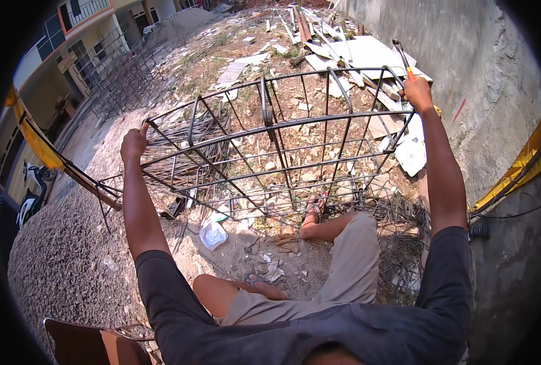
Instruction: The person sits on the ground and uses pliers to twist wire ties around the intersections of a rectangular metal grid. The person repeatedly picks up wire ties, wraps them around the grid joints, and twists them to secure the structure.
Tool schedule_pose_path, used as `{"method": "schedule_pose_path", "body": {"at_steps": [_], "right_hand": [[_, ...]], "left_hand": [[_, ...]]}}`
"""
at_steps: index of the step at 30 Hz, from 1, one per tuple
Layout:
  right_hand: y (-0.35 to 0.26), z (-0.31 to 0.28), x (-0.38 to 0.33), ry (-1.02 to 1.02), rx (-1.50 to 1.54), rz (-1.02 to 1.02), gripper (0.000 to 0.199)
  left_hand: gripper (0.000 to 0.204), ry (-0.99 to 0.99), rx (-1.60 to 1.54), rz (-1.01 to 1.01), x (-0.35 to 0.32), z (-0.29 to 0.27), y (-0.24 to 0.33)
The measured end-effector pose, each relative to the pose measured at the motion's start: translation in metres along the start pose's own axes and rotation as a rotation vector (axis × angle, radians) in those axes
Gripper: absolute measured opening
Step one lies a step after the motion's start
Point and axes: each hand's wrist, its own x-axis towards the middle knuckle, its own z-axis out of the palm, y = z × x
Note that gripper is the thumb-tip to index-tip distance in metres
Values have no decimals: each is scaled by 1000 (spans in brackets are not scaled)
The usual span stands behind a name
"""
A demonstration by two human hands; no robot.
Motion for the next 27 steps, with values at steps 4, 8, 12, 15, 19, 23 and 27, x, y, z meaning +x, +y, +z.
{"method": "schedule_pose_path", "body": {"at_steps": [4,8,12,15,19,23,27], "right_hand": [[-17,26,25,37,-164,-14,31],[-38,41,39,-3,-220,5,30],[-47,53,55,-22,-233,49,28],[-48,62,71,-19,-234,44,27],[-36,63,105,-35,-252,57,26],[-33,69,121,-38,-235,45,26],[-30,77,131,-32,-225,32,26]], "left_hand": [[63,51,-11,-5,43,5,6],[61,97,6,3,74,4,17],[51,282,-152,-2,72,-4,43],[45,506,-387,89,60,-19,56],[43,568,-597,505,-15,-3,119],[52,474,-280,974,-104,10,203],[67,457,-147,916,-111,50,266]]}}
